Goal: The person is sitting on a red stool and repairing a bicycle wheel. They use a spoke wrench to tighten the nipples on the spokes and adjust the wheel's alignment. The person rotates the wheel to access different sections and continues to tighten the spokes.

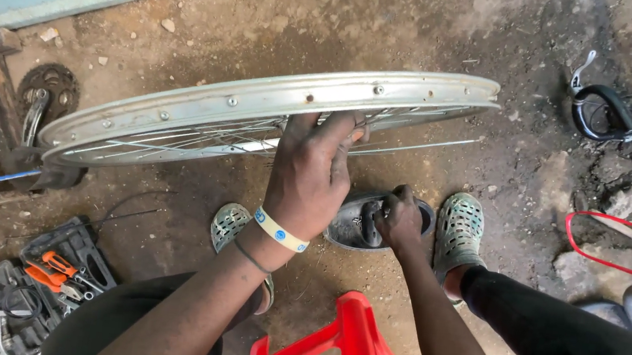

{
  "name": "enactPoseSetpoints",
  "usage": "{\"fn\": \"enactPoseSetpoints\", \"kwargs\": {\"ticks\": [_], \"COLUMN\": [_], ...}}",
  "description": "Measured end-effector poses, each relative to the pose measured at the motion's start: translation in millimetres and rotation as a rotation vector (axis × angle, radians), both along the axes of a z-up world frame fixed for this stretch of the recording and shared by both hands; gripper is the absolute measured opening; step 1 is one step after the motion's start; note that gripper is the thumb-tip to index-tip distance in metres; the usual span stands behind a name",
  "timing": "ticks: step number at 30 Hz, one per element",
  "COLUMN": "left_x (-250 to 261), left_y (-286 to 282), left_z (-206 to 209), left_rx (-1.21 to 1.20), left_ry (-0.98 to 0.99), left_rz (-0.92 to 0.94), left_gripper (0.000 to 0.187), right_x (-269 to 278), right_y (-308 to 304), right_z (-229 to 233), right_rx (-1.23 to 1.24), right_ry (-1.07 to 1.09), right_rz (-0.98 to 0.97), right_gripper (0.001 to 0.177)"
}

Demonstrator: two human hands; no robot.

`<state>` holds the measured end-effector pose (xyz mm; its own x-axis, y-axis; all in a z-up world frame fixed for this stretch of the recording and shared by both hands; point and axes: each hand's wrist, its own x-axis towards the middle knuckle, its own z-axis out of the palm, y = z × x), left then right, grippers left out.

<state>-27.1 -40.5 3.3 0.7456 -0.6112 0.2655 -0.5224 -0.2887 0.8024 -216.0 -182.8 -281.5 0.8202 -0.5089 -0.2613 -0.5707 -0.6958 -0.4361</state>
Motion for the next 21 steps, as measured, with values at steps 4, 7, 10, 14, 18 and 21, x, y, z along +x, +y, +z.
{"fn": "enactPoseSetpoints", "kwargs": {"ticks": [4,7,10,14,18,21], "left_x": [-3.2,-3.1,-1.3,1.3,4.5,3.5], "left_y": [-2.0,-7.5,-13.7,-24.6,-29.2,-23.1], "left_z": [10.7,8.9,15.3,-11.0,-15.5,-19.2], "left_rx": [-0.005,-0.021,-0.009,0.01,0.021,0.059], "left_ry": [-0.026,-0.056,-0.067,-0.058,-0.069,-0.045], "left_rz": [-0.014,-0.021,-0.006,0.04,0.065,0.046], "left_gripper": [0.024,0.025,0.021,0.016,0.011,0.011], "right_x": [-0.7,1.5,29.7,-3.6,-33.5,-33.0], "right_y": [-4.5,-15.8,-14.0,-5.4,22.3,32.4], "right_z": [-10.8,-21.2,56.0,71.4,96.2,152.8], "right_rx": [-0.009,-0.025,-0.169,-0.136,-0.048,0.205], "right_ry": [0.127,0.317,0.561,0.555,0.596,0.519], "right_rz": [0.032,0.071,0.274,0.38,0.435,0.241], "right_gripper": [0.027,0.038,0.038,0.063,0.065,0.044]}}
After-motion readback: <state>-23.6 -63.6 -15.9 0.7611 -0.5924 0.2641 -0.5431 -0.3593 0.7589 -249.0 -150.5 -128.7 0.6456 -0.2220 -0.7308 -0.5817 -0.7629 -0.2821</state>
